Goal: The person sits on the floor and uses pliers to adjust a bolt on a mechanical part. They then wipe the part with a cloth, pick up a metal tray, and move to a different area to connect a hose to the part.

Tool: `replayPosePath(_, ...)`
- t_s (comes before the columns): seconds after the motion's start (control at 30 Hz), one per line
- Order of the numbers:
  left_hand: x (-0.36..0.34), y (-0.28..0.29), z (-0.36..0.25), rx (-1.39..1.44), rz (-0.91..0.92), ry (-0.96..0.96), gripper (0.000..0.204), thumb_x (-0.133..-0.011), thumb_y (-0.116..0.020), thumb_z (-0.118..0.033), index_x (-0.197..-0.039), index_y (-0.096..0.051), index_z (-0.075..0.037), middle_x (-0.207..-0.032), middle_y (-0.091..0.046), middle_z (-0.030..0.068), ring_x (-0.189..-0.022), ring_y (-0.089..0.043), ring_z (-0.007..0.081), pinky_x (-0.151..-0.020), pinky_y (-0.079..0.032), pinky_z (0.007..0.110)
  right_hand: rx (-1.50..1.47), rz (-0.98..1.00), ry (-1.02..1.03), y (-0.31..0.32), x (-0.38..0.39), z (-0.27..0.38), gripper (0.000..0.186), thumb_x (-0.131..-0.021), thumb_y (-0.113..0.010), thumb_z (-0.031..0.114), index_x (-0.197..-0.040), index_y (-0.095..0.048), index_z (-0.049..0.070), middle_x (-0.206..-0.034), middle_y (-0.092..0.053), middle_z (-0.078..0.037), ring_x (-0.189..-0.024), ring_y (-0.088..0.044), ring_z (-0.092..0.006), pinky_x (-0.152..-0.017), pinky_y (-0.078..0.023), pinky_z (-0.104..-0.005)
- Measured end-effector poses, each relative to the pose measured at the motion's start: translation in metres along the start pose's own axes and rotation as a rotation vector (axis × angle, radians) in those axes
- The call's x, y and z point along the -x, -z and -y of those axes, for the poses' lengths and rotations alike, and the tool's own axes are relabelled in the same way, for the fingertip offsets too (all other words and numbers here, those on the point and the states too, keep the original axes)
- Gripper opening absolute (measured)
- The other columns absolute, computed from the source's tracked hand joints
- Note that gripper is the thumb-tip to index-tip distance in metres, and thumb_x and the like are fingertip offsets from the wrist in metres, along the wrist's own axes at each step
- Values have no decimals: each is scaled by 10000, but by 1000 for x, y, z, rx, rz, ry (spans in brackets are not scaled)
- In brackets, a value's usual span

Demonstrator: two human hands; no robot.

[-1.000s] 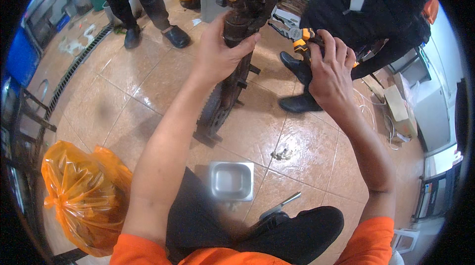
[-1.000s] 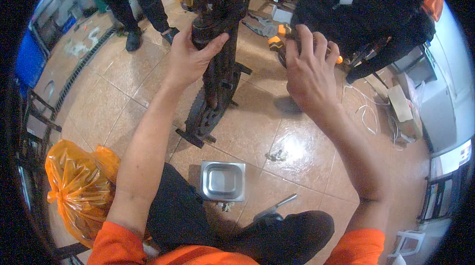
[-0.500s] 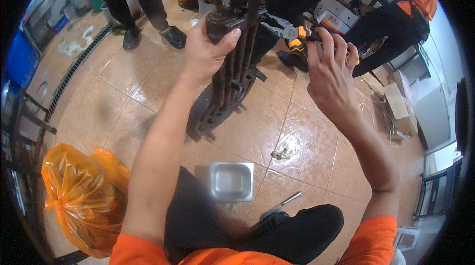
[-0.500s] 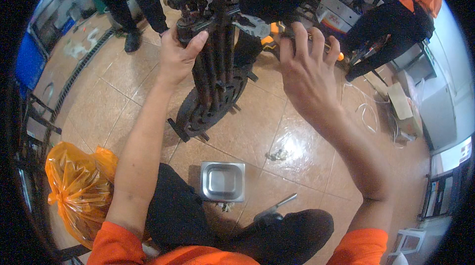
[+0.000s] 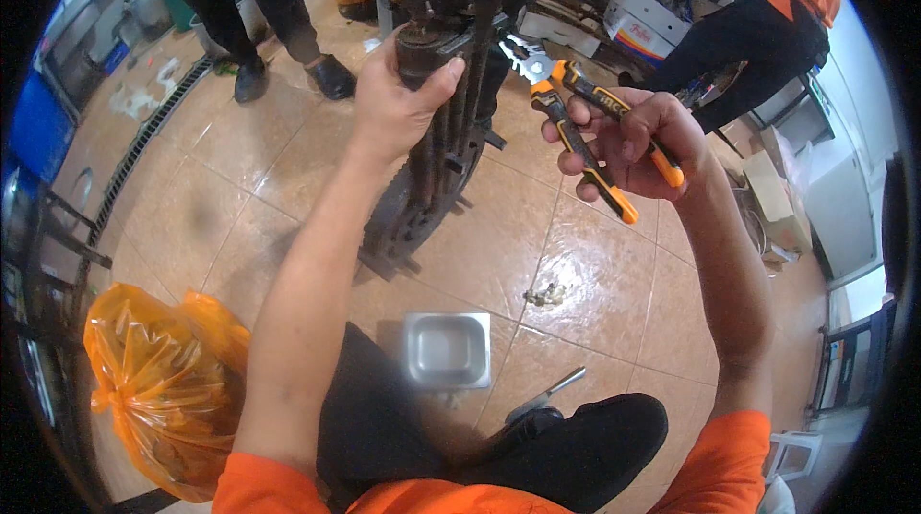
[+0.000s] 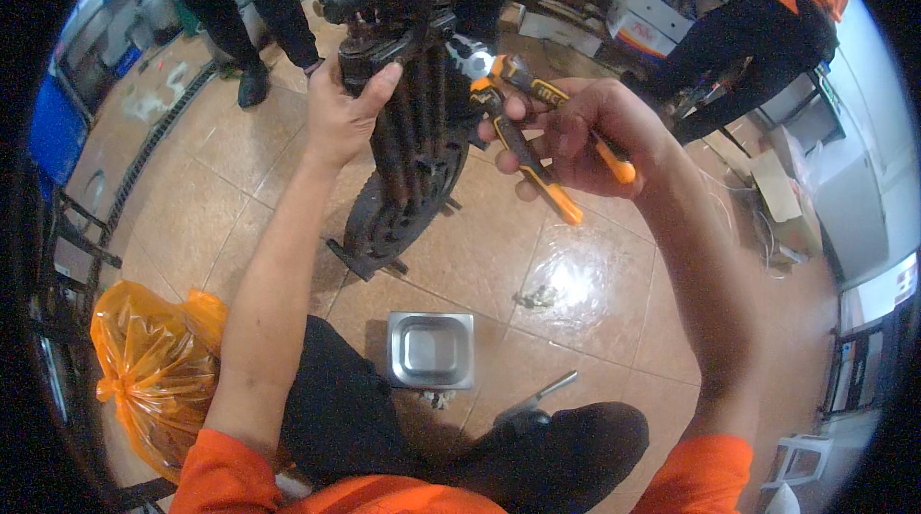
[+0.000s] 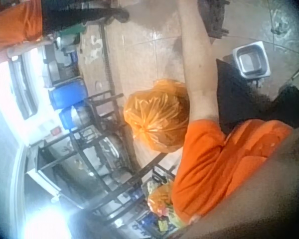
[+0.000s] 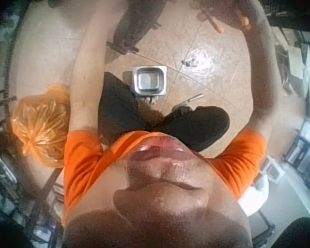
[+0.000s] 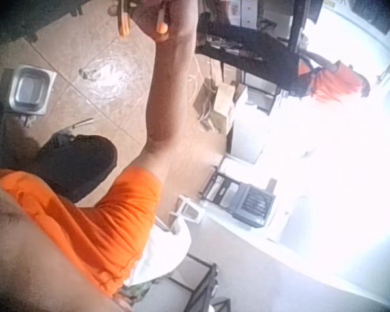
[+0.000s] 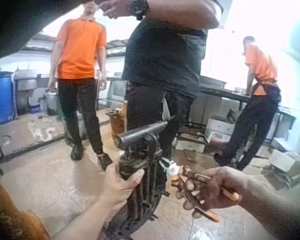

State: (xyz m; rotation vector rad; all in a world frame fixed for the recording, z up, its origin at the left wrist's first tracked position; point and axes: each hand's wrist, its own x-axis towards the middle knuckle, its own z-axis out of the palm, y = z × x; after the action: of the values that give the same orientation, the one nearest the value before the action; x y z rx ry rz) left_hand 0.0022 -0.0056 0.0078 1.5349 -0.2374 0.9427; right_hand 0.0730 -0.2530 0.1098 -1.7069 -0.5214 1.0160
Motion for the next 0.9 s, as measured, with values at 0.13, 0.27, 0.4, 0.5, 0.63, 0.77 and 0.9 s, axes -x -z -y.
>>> replayPosePath(0.13,-1,2,4,-38,-35,-2,309,-859,-728,-121,-1108,-613,23,-976,-685,41,-880,-619,106,-807,-498,272,-112,90,32,5,6,-2,541,-613,-493,-118,-1125,-596,23,-1096,-592,-180,-992,-641,-258,-832,-529,-404)
replayPosePath(0.27,-4,6,6,-54,-7,2,303,-868,-720,-119,-1118,-615,15,-994,-683,41,-886,-614,107,-814,-497,273,1324,-478,286,-4,-2,-35,529,-654,-541,-38,-1181,-548,1,-1164,-515,-208,-1101,-509,-363,-940,-419,-448)
replayPosePath(0.4,-4,8,5,-38,-3,1,304,-873,-716,-119,-1126,-614,15,-998,-681,43,-883,-613,107,-814,-498,272,1697,-809,547,-20,-8,-50,471,-710,-587,10,-1178,-542,-4,-1278,-437,-181,-1207,-419,-365,-977,-345,-541)
replayPosePath(0.5,-3,5,2,-34,-12,12,309,-873,-716,-116,-1132,-611,18,-994,-682,43,-884,-616,105,-811,-501,271,1784,-930,609,-20,-15,-49,405,-773,-586,40,-1175,-548,1,-1298,-426,-175,-1223,-408,-346,-986,-322,-553)
replayPosePath(0.63,-1,4,-1,1,7,38,319,-872,-716,-108,-1141,-603,21,-1003,-681,42,-900,-618,103,-821,-501,270,1840,-967,664,-20,-21,-45,331,-843,-556,67,-1168,-557,8,-1318,-420,-171,-1231,-405,-333,-992,-313,-539)
replayPosePath(0.77,-3,5,3,-16,12,12,327,-873,-716,-105,-1148,-595,24,-1010,-676,39,-907,-616,102,-828,-499,267,1893,-960,663,-22,-21,-44,304,-861,-535,74,-1156,-561,7,-1317,-426,-172,-1218,-414,-339,-980,-322,-537)
replayPosePath(0.9,0,2,1,23,17,44,355,-870,-720,-110,-1167,-579,25,-1028,-669,43,-920,-609,101,-837,-495,267,1854,-884,552,-28,-16,-42,304,-840,-544,71,-1132,-556,-13,-1265,-459,-194,-1149,-466,-350,-917,-370,-535)
